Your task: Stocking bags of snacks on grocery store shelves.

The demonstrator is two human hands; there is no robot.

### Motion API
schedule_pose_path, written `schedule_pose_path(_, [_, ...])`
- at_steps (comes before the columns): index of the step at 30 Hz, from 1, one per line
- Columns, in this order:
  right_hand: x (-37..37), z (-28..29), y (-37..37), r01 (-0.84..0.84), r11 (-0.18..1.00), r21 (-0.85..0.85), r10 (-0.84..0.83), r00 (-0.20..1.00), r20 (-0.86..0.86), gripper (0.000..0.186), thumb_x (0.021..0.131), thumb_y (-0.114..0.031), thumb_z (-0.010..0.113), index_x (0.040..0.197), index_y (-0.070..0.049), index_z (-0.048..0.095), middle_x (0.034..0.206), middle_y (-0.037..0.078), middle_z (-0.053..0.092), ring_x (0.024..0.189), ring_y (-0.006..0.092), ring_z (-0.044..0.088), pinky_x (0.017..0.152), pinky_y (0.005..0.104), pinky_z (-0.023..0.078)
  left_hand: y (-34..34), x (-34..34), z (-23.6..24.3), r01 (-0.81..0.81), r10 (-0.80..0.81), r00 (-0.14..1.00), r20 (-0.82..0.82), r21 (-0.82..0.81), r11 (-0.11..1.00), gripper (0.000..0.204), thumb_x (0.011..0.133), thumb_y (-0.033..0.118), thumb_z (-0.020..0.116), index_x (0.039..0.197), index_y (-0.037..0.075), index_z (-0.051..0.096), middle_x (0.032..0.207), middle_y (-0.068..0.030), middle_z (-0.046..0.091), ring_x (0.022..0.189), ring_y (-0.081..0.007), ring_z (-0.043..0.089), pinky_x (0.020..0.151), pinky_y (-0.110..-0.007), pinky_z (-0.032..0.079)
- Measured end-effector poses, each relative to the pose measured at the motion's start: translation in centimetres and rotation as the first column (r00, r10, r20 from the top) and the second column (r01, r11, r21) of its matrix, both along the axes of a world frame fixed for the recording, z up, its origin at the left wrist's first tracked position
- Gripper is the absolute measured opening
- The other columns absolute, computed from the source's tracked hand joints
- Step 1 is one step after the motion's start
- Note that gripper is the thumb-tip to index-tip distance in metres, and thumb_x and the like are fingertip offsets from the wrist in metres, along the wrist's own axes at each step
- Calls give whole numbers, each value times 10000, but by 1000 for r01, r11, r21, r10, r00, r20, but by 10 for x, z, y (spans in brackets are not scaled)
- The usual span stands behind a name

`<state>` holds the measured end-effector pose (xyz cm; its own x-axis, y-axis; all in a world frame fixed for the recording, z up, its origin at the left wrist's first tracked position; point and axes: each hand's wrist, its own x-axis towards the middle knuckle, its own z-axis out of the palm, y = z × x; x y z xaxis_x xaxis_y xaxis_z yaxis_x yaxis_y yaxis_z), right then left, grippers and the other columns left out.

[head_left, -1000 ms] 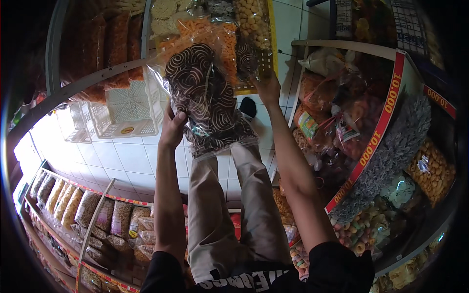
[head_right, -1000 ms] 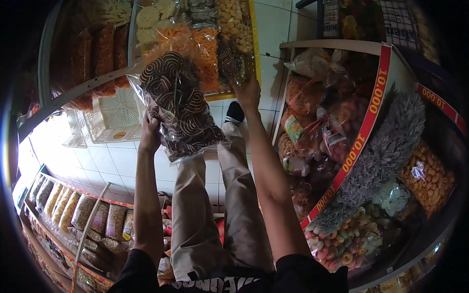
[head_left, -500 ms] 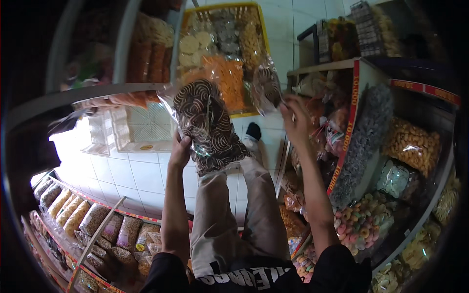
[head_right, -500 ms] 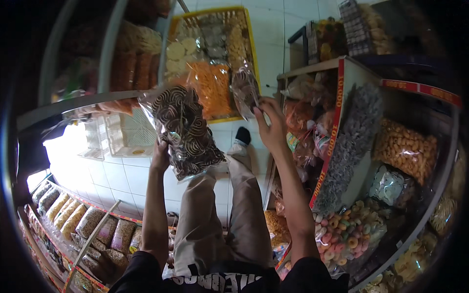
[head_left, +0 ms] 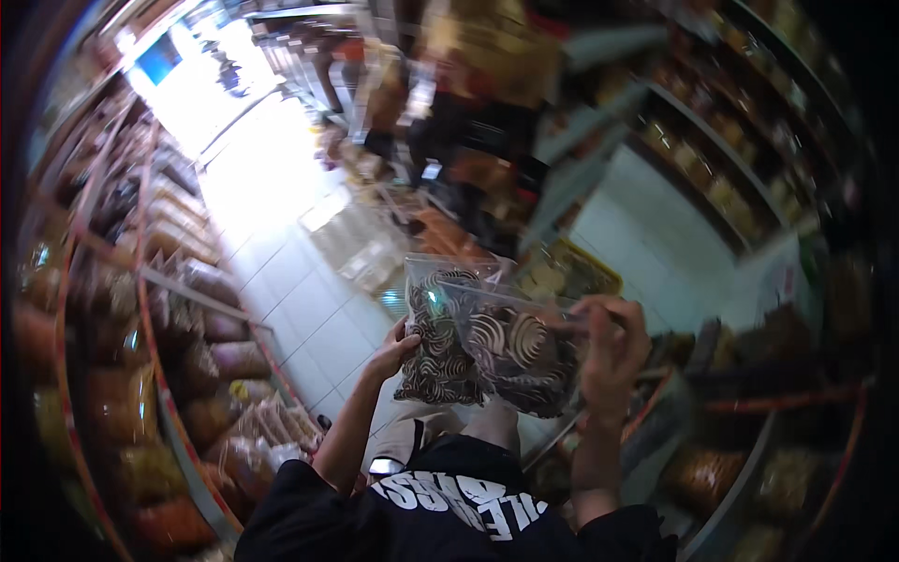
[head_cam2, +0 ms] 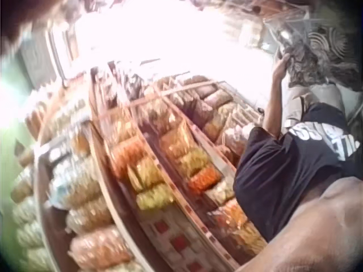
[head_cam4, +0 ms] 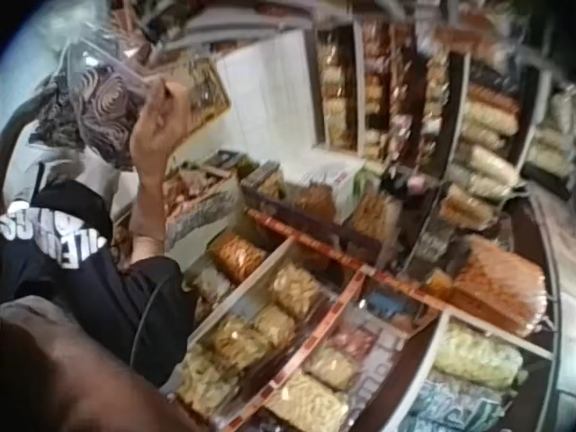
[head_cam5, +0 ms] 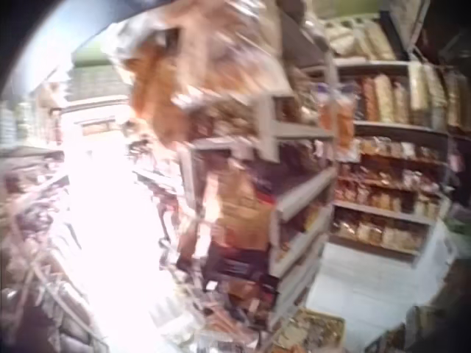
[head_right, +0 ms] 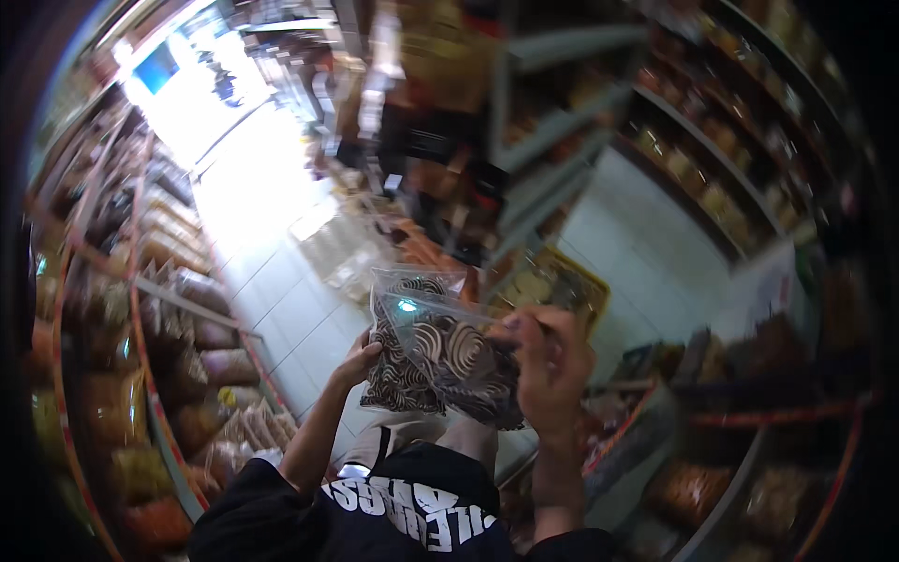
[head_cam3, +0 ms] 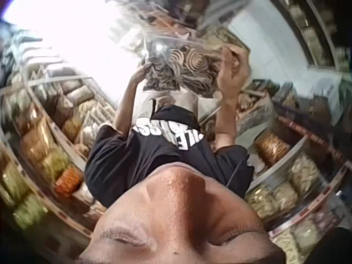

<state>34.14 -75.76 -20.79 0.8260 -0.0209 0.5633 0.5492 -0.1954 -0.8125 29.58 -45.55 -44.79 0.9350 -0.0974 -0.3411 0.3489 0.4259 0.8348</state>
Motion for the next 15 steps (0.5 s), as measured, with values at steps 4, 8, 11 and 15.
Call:
schedule_pose_path(4, [18, 52, 74, -445, 887, 126, 459, 881, -118, 124, 949, -127, 505, 914, -8, 501, 832, 101, 606, 648, 180, 664, 519, 219, 460, 27, -62, 48, -300, 292, 952, 92, 87, 950, 825, 736, 302, 745, 1378, 17, 312, 1157, -78, 539, 1029, -151, 543, 848, -271, 468])
schedule_pose_path(8, [18, 101, 140, -659, 725, 202, 682, 727, -76, 193, 945, -209, 539, 915, -20, 515, 772, 67, 583, 594, 185, 665, 441, 205, 409, 37, -127, 69, -662, 640, 744, 190, 78, 746, 689, 761, 270, 724, 1316, 27, 396, 1143, -67, 544, 993, -154, 558, 830, -274, 486])
schedule_pose_path(11, [14, 129, 201, -777, 554, 300, 822, 568, -48, 211, 948, -225, 526, 902, -24, 482, 767, 72, 567, 558, 178, 634, 431, 223, 445, 26, -166, 94, -842, 822, 538, 188, 80, 533, 627, 783, 272, 711, 1289, 38, 425, 1133, -58, 552, 984, -147, 566, 831, -273, 490])
schedule_pose_path(15, [-22, 124, 324, -959, 120, 258, 973, 61, -224, 245, 942, -252, 514, 904, -14, 470, 760, 121, 614, 460, 203, 595, 403, 259, 477, 21, -216, 117, -970, 940, 238, 244, 107, 218, 561, 806, 291, 701, 1258, 55, 468, 1126, -56, 563, 980, -136, 568, 833, -278, 485])
